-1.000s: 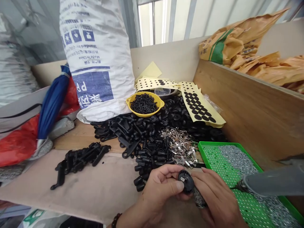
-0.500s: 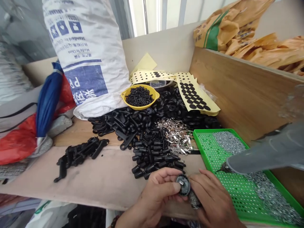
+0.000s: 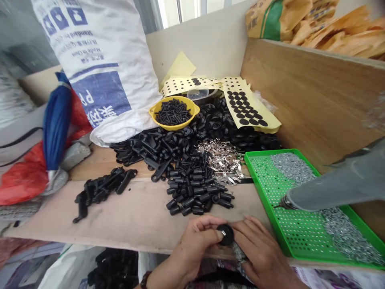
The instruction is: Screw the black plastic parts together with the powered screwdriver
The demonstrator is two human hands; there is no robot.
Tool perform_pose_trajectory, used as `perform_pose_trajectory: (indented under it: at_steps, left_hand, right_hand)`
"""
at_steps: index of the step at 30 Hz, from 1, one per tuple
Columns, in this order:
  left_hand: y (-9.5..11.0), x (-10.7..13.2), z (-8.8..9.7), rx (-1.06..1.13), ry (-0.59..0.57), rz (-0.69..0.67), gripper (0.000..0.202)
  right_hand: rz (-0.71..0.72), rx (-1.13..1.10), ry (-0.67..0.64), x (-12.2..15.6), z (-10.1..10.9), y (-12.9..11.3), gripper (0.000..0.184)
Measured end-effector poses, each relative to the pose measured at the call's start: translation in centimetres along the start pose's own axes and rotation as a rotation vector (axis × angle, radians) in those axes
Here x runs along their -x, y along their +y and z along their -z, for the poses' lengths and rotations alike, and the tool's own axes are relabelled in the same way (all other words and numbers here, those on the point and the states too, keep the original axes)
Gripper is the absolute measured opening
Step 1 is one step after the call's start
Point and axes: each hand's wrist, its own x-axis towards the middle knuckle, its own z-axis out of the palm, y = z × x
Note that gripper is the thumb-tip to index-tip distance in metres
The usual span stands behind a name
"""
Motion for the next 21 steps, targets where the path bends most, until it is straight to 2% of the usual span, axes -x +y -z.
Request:
perform_pose_trajectory:
  at_steps: [3,6,11,17,21]
  left_hand:
    - [-0.4,-0.3,0.2,-0.042,0.047,0.019,0.024]
    - [-0.8,-0.5,0.2,-0.09,0.076,0.018,0.023]
    - [-1.1,-0.7,-0.1,-0.134,0.037,0.036,0.025]
    - [-1.2,-0.9,-0.3,-0.209,0.057,0.031,0.024]
    - [-1.0,-1.2,-0.3,-0.193,0.045,0.008,0.023]
  right_hand:
    - [-0.059,-0.153,-0.09,0.2,0.4,0.1,0.037]
    - [-0.097,-0.253,-0.099,0.2,0.6,0.2,0.036]
    - [-0.167,-0.179,-0.068,0.2,-0.1,0.2,0.029]
    - [-0.188,-0.135,-0.076,0.3,-0.6,0.2,0.025]
    - [-0.162,-0.117,-0.049,0.7,0.0,0.4,0.034]
